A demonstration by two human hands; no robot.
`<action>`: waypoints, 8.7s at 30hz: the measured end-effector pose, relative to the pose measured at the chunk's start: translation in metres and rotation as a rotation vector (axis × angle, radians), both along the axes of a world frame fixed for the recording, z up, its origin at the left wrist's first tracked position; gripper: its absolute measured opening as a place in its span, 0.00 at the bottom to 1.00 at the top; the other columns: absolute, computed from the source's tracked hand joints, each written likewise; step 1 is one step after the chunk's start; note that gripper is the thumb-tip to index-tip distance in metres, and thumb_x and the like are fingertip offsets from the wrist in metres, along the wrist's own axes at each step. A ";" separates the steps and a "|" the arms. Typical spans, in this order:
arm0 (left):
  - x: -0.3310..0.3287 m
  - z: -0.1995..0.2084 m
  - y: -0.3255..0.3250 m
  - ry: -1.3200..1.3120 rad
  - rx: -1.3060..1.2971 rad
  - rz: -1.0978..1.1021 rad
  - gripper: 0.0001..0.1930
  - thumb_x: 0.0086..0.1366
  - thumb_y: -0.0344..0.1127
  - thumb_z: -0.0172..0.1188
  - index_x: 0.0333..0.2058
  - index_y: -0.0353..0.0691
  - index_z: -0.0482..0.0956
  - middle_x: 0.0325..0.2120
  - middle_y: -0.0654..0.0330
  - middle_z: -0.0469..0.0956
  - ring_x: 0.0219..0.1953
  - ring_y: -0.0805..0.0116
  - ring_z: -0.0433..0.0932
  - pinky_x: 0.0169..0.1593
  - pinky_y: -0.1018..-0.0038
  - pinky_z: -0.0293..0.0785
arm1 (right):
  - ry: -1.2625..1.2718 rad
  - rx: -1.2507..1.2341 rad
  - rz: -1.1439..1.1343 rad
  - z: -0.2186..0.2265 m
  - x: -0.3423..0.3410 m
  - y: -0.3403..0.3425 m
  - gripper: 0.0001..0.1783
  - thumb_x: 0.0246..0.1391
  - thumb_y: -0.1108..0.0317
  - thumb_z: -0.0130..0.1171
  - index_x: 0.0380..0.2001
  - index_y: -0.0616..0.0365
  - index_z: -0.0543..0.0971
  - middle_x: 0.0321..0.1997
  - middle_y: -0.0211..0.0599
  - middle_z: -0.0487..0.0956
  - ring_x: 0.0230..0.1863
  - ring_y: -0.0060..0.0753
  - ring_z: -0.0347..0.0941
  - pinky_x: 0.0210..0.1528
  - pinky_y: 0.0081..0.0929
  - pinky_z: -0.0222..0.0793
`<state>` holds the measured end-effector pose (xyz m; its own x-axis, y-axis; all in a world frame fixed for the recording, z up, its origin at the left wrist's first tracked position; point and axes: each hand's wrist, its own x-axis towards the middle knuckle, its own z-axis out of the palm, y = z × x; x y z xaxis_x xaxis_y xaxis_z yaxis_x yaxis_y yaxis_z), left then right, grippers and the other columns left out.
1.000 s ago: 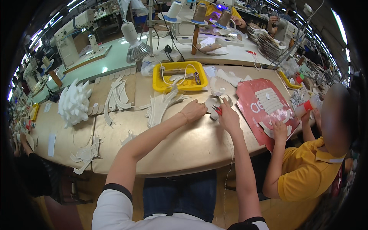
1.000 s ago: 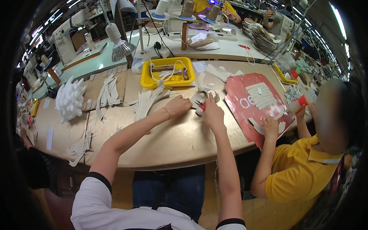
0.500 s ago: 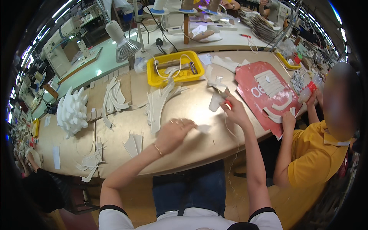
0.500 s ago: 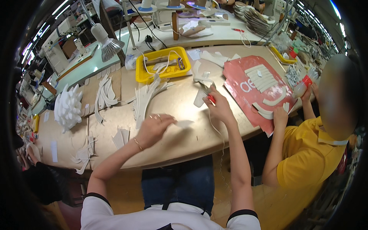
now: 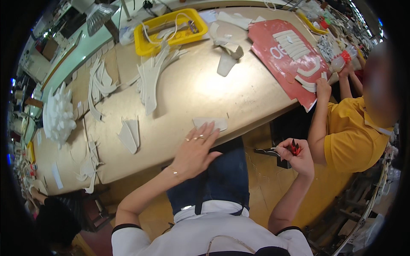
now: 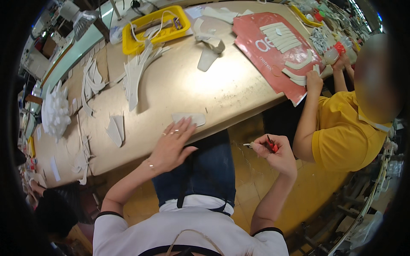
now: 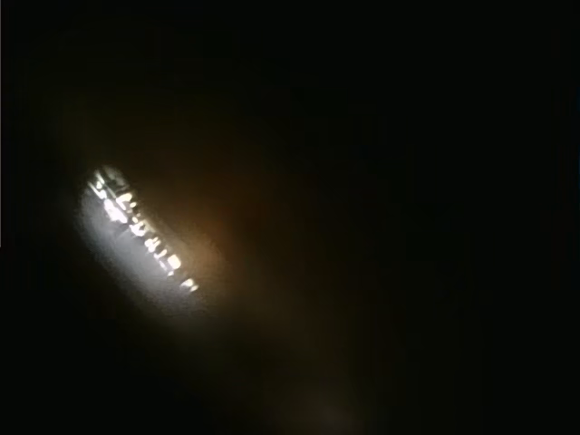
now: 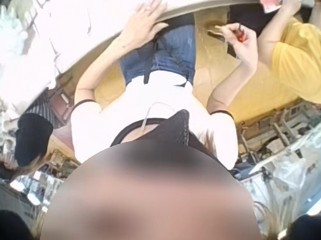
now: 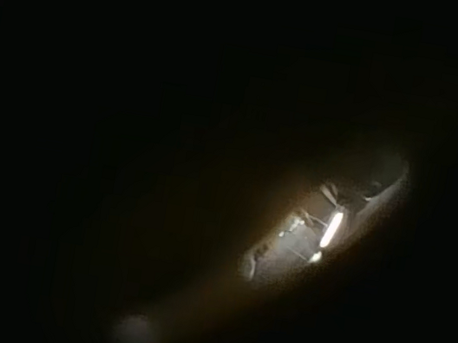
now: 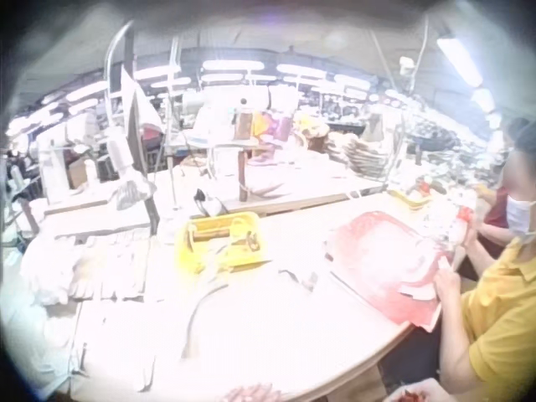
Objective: The person uses red-handled scissors to trim excess material from white fabric pieces on a worktable. They repeatedly pick up pieces, cut along edges, and place trimmed pieces aside while discarding scraps.
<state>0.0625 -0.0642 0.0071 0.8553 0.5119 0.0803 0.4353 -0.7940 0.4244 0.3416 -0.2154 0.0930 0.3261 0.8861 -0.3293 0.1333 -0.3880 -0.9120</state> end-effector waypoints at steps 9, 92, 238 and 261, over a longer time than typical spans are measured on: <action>-0.018 -0.012 -0.002 0.077 0.017 -0.060 0.31 0.67 0.47 0.57 0.65 0.46 0.63 0.70 0.55 0.55 0.72 0.56 0.53 0.72 0.53 0.43 | -0.146 0.082 0.440 0.013 -0.059 0.046 0.06 0.52 0.72 0.65 0.29 0.65 0.80 0.17 0.30 0.65 0.20 0.14 0.57 0.24 0.18 0.58; -0.015 -0.011 0.013 0.173 0.197 0.224 0.26 0.67 0.43 0.56 0.59 0.32 0.68 0.62 0.44 0.66 0.66 0.49 0.63 0.70 0.56 0.54 | -0.297 -0.168 0.160 -0.051 -0.088 0.136 0.15 0.55 0.67 0.64 0.22 0.66 0.75 0.15 0.25 0.61 0.21 0.16 0.53 0.23 0.23 0.51; -0.035 -0.012 0.043 -0.329 0.048 0.541 0.14 0.60 0.34 0.65 0.45 0.39 0.79 0.40 0.52 0.75 0.39 0.55 0.76 0.42 0.65 0.74 | -0.916 0.206 0.231 -0.047 -0.093 0.200 0.19 0.55 0.52 0.64 0.43 0.53 0.81 0.50 0.40 0.75 0.42 0.45 0.79 0.43 0.41 0.74; -0.040 -0.027 0.056 -0.310 0.077 0.382 0.15 0.61 0.33 0.63 0.46 0.38 0.77 0.40 0.55 0.71 0.39 0.59 0.75 0.41 0.67 0.74 | -0.653 -0.349 0.401 -0.054 -0.140 0.230 0.28 0.59 0.48 0.59 0.17 0.64 0.80 0.10 0.34 0.70 0.15 0.25 0.63 0.23 0.30 0.61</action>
<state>0.0228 -0.0079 -0.0200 0.5380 0.7664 0.3509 0.5638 -0.6366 0.5262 0.2015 0.0146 0.0393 0.2286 0.8577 -0.4605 0.7804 -0.4442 -0.4400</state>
